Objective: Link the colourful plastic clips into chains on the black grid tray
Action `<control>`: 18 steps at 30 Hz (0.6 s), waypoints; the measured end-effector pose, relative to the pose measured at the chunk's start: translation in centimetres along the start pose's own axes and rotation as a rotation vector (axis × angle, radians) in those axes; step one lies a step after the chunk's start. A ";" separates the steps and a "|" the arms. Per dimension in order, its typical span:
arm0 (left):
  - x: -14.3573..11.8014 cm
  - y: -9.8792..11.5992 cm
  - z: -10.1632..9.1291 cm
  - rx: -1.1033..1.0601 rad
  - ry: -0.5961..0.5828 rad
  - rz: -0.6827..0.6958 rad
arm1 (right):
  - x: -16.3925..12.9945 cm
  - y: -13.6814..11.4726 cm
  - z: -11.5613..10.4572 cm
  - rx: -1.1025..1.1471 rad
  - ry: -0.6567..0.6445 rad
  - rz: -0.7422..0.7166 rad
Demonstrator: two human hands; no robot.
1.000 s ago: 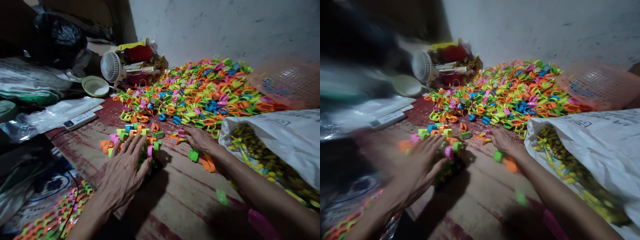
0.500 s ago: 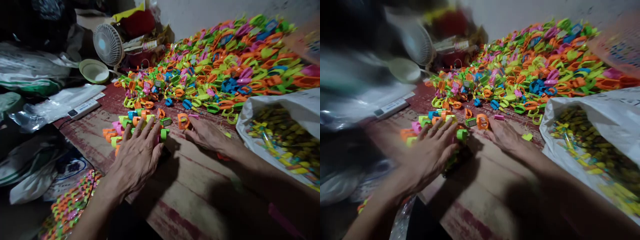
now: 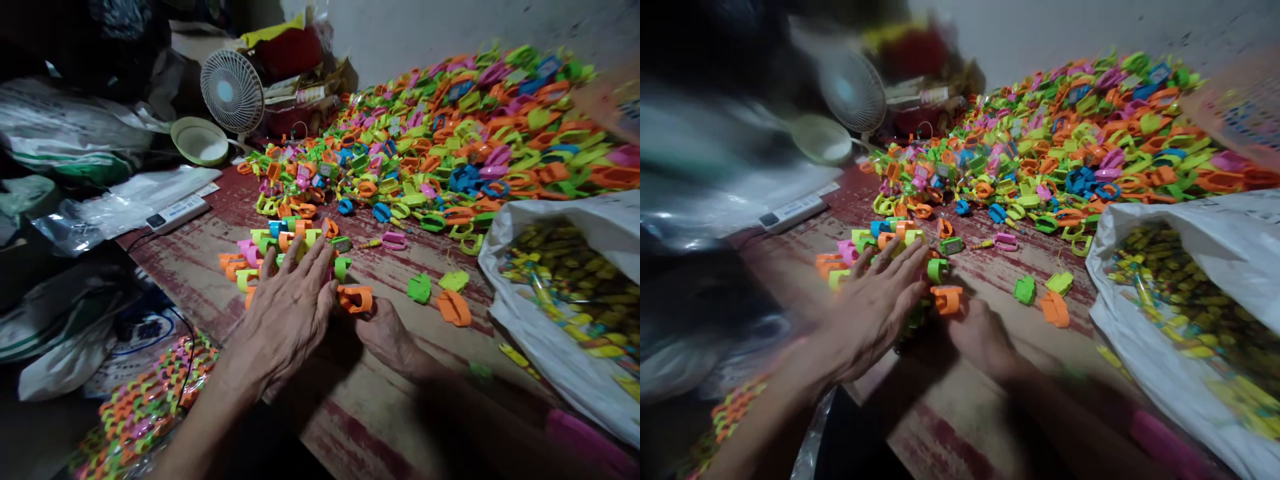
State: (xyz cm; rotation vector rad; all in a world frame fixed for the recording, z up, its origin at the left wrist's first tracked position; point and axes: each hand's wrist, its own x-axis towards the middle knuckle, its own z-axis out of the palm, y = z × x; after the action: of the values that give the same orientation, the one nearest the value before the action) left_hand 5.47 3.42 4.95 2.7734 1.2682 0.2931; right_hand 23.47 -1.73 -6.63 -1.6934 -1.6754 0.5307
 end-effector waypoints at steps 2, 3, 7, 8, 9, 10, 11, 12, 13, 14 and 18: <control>-0.2 -0.1 0.1 -0.005 0.005 0.013 | 0.0 -0.5 -0.1 0.000 0.050 -0.040; -0.3 -0.1 0.1 -0.010 0.012 0.019 | 0.1 -0.8 -0.3 0.011 0.072 -0.081; -0.6 -0.2 0.2 -0.030 0.018 0.029 | 0.5 -2.2 -1.3 0.103 0.044 -0.291; -0.7 -0.2 0.2 -0.025 0.015 0.031 | 0.7 -2.5 -1.5 0.113 0.025 -0.312; -0.6 -0.2 0.1 -0.016 0.010 0.033 | 0.7 -2.8 -1.5 0.105 0.007 -0.318; -0.5 -0.2 0.1 -0.003 0.010 0.033 | 0.7 -3.0 -1.4 0.082 -0.006 -0.311; -0.4 -0.1 0.1 0.011 0.015 0.032 | 0.6 -3.1 -1.2 0.052 -0.005 -0.296; -0.3 -0.1 0.1 0.023 0.021 0.028 | 0.5 -3.2 -1.0 0.023 0.003 -0.280; -0.2 -0.1 0.1 0.032 0.026 0.018 | 0.3 -3.2 -0.8 -0.002 0.019 -0.268; -0.1 0.0 0.1 0.035 0.027 0.009 | 0.1 -3.3 -0.5 -0.016 0.045 -0.260; 0.1 0.0 0.1 0.012 0.020 0.027 | -0.3 -3.8 -0.3 -0.006 0.082 -0.263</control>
State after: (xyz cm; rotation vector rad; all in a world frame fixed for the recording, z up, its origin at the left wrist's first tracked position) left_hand 5.52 3.47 4.85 2.8059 1.2422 0.3174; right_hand 20.99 -2.30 -3.81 -1.4483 -1.8054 0.3271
